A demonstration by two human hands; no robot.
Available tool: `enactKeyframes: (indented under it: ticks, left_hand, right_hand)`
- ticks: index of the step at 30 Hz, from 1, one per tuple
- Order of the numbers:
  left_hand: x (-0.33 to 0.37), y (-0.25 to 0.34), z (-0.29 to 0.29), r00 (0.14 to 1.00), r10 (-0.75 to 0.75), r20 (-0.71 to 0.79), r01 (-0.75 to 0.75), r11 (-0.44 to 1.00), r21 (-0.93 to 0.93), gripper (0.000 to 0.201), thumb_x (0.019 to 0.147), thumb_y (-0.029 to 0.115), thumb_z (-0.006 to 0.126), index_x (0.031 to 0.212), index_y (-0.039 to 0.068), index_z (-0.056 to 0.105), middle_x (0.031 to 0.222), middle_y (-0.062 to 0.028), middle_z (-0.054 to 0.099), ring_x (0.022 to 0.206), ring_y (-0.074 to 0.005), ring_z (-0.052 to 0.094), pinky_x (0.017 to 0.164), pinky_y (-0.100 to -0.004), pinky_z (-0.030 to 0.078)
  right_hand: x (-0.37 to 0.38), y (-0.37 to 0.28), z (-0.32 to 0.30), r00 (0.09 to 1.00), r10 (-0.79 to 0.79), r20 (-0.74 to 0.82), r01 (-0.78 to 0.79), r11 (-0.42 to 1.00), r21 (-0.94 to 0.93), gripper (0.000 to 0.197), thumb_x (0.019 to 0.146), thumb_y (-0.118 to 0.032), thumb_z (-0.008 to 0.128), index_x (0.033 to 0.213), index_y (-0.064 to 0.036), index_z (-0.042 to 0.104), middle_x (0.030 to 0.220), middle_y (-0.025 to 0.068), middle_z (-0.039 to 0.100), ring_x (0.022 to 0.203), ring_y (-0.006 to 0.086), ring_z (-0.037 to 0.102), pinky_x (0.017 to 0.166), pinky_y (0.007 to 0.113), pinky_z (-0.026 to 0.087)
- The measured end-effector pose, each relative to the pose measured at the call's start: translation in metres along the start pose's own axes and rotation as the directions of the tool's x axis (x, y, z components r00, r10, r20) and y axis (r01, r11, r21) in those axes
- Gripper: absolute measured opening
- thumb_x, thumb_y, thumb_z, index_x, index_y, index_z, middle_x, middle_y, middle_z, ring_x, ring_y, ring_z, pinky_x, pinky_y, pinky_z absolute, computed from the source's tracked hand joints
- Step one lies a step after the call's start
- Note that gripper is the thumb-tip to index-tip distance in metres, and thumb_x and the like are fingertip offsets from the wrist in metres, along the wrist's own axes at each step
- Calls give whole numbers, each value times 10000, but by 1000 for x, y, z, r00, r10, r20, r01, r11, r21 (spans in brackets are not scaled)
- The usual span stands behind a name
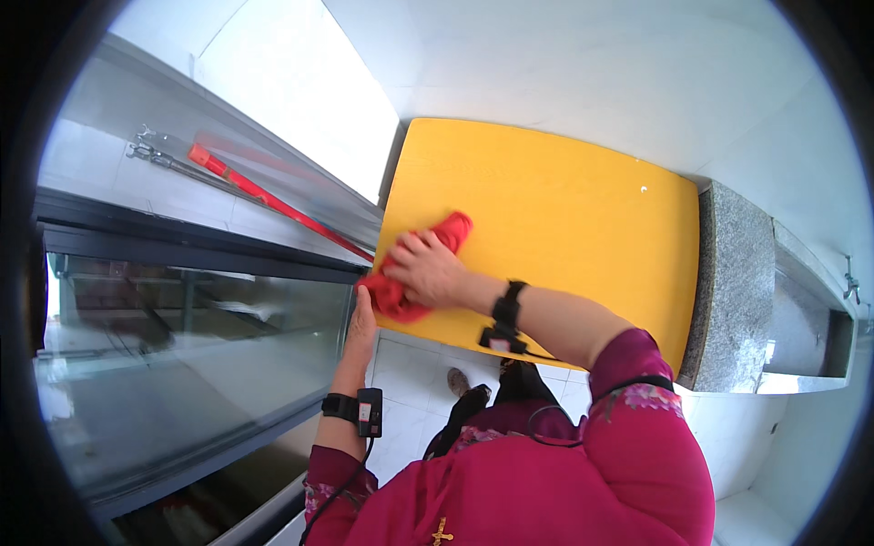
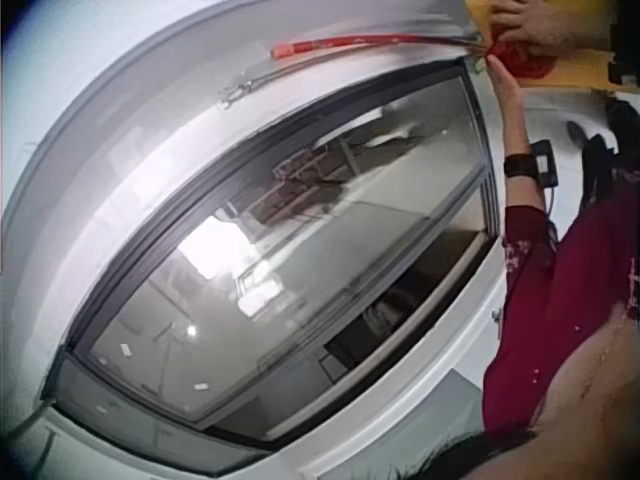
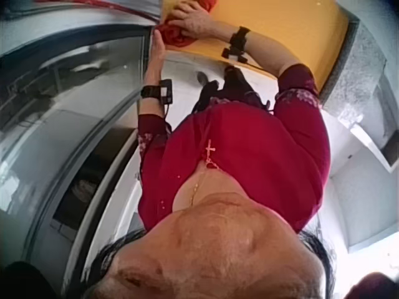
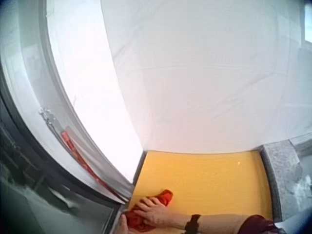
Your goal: Wiping a yellow board surface with a red cloth next to a sink.
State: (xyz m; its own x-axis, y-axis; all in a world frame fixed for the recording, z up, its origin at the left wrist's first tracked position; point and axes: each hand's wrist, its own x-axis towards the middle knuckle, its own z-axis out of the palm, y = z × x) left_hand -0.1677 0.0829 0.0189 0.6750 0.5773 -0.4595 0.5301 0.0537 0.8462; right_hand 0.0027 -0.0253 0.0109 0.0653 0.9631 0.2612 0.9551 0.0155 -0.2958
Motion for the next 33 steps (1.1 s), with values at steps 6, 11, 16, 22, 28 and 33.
enactKeyframes:
  ticks: [6,11,16,22,28,33]
  left_hand:
    - [16,-13,0,994,109,29,-111,990,82,662,970,509,223,1391,5,307,1416,-140,347,1323,-236,298,1081,-307,214]
    - [5,5,4,994,74,79,-73,997,-23,660,971,505,217,1391,4,306,1424,-143,339,1333,-245,286,1084,-311,211]
    - [-3,8,1,997,48,68,-44,997,-65,657,973,501,212,1391,3,304,1431,-146,331,1342,-254,275,1088,-314,207]
    - [23,-22,2,985,142,103,-147,988,42,596,974,447,271,1377,9,318,1368,-162,397,1288,-273,347,1062,-340,255]
    - [42,-47,2,971,234,54,-240,926,293,572,965,390,359,1361,-18,297,1329,-220,399,1262,-328,364,1061,-374,260]
    - [35,-29,12,974,226,29,-213,852,478,624,954,427,377,1372,-23,266,1377,-252,320,1281,-365,324,1062,-386,263]
  right_hand:
    - [-52,50,-24,989,140,-45,-146,977,-157,516,631,-286,684,1132,-229,575,1216,48,474,1186,278,398,905,481,377]
    - [-8,130,-33,693,640,-332,-715,669,-203,392,757,-275,600,1131,-163,560,1179,74,493,1148,288,413,914,497,356]
    - [22,49,2,872,418,-255,-476,846,-242,434,713,-289,628,1126,-172,566,1183,69,486,1167,295,395,928,497,342]
    - [-122,-37,-39,999,22,40,-24,998,51,535,620,-282,699,1136,-212,574,1275,56,453,1218,287,379,957,486,325]
    - [-297,6,-74,592,750,-295,-806,545,-233,478,689,-248,660,1154,-174,574,1288,76,460,1234,321,369,974,498,319]
    - [-299,62,-86,99,793,-600,-990,18,-140,440,771,-282,583,1191,-154,545,1278,78,455,1227,302,367,985,489,305]
